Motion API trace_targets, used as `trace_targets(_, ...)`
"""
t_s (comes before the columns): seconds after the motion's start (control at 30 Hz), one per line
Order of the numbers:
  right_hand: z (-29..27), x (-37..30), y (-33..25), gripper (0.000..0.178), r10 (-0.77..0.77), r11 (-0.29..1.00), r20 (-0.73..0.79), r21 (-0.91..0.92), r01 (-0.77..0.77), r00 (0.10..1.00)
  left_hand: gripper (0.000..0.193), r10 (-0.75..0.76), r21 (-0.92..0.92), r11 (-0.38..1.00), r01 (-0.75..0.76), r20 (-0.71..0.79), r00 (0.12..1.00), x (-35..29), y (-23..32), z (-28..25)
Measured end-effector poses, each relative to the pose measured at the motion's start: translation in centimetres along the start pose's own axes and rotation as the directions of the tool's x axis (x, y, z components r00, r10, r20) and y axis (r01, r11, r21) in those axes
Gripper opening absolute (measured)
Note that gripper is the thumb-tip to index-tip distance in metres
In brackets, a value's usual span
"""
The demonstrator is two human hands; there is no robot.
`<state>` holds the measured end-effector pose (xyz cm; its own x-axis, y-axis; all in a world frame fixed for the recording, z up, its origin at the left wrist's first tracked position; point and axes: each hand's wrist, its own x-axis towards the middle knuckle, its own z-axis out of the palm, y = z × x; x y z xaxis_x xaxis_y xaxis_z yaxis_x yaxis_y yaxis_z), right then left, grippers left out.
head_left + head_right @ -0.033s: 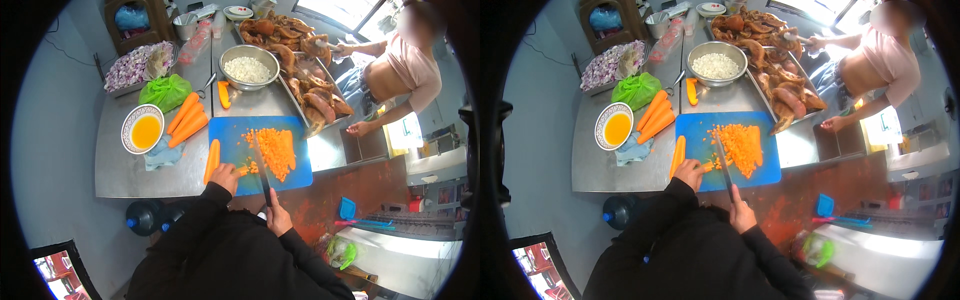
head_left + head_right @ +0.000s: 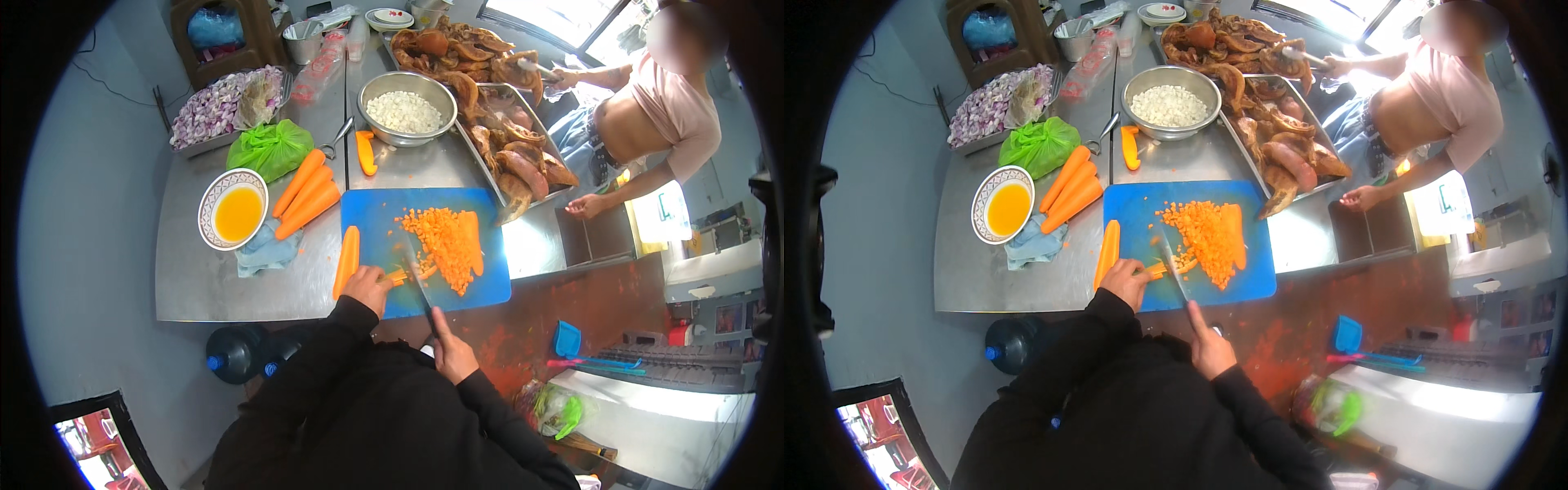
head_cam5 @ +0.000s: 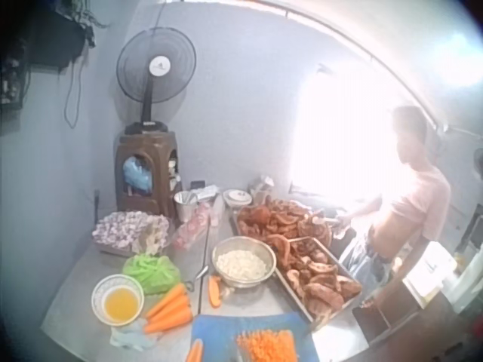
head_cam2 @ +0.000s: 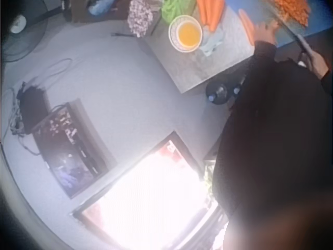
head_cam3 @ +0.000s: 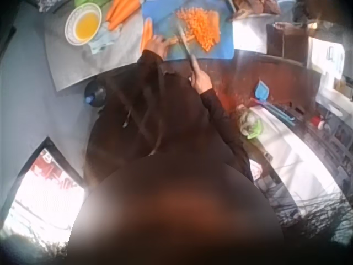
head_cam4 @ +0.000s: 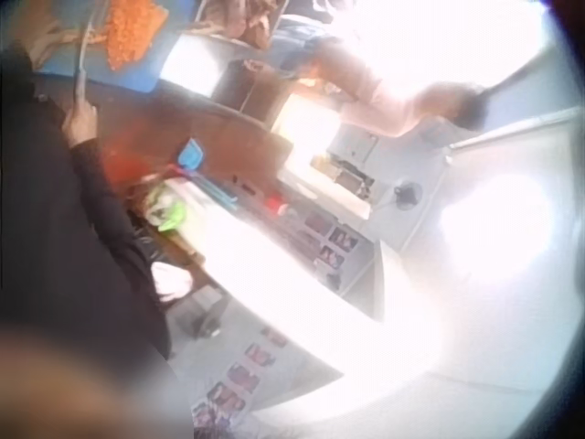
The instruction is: The person dices carrots on a blue cutting board using a knife. The diced pieces accumulate on the board as the person continues to chop multiple carrots.
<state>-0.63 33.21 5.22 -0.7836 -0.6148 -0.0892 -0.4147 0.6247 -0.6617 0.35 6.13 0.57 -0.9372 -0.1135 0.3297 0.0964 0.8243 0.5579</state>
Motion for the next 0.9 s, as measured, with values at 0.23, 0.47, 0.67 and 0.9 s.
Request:
trace_targets(0.23,-0.2,0.0,-0.4,0.08,-0.007,1.0,0.104,0.012,0.006,0.995,0.003,-0.085,-0.005,0.996,0.086,0.141,0.986,0.1,-1.3,0.3)
trace_targets(0.47,-0.5,0.9,-0.4,0.079,0.075,0.997,0.168,-0.001,-0.076,0.983,0.011,-0.078,-0.049,0.995,0.084,0.107,0.991,0.8,-1.7,-0.2)
trace_targets(0.67,-1.4,0.9,-0.7,0.077,0.1,0.994,0.287,0.011,-0.107,0.953,0.014,-0.014,-0.086,0.996,0.017,0.045,0.999,0.2,-2.5,0.3)
trace_targets(0.9,-3.0,0.9,0.3,0.076,0.14,0.99,0.193,-0.007,-0.142,0.971,0.017,0.037,-0.167,0.985,-0.037,0.0,0.999,2.6,-1.0,3.0)
